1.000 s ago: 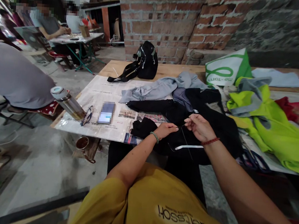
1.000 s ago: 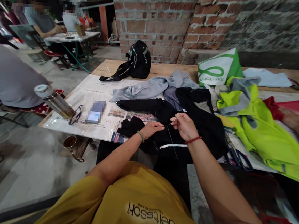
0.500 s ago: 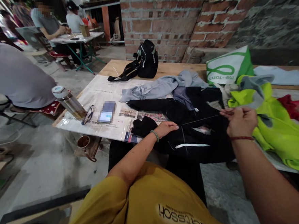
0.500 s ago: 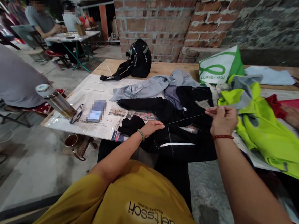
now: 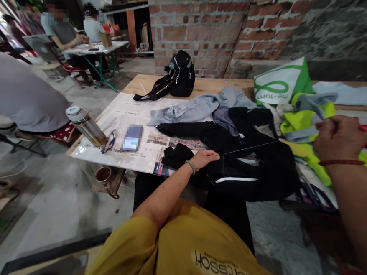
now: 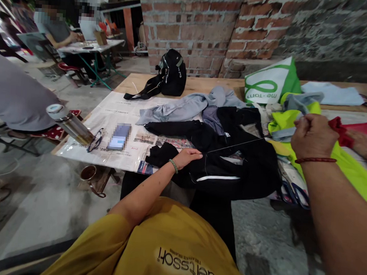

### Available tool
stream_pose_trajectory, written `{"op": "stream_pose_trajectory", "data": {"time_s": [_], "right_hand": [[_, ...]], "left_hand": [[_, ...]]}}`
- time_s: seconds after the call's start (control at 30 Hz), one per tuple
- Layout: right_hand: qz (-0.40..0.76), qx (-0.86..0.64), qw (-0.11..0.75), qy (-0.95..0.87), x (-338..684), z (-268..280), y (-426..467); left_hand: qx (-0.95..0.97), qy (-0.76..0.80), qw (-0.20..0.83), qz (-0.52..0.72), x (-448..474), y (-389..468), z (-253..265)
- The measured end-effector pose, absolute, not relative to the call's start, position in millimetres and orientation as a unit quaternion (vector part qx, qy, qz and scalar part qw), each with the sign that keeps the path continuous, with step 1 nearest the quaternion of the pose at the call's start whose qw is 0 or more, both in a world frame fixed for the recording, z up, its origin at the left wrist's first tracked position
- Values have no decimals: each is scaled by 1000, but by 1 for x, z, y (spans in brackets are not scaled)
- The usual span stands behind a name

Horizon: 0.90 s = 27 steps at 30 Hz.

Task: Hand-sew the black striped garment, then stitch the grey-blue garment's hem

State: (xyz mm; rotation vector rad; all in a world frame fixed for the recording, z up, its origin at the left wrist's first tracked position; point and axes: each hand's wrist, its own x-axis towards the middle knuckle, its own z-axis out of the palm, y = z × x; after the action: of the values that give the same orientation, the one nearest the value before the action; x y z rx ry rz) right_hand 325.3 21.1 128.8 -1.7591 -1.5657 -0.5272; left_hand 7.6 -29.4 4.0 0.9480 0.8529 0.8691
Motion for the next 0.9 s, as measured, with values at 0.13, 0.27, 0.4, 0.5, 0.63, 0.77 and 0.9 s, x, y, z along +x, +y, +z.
{"op": "stream_pose_trajectory", "data": {"time_s": [0.13,0.27,0.4,0.5,0.63,0.77,0.9], "right_hand": [[-217,-689,333,-606,326,133,23],[-211,-674,343,-620,313,133,23],[-227,-649,330,-647,297,133,27],[-237,-636,323,-659,291,135,33],[-240,-631,297,-675,285,138,37],[-238,-647,270,-673,281,143,38],[-255,-652,276,-658,290,150,40]], "left_hand": [[426,389,718,390,8,-30,4],[431,392,712,393,8,-30,4],[434,391,712,390,7,-29,3],[435,390,711,392,7,-29,3],[438,394,705,395,7,-30,4],[441,382,712,392,7,-30,3],[447,384,705,394,6,-29,1]]}}
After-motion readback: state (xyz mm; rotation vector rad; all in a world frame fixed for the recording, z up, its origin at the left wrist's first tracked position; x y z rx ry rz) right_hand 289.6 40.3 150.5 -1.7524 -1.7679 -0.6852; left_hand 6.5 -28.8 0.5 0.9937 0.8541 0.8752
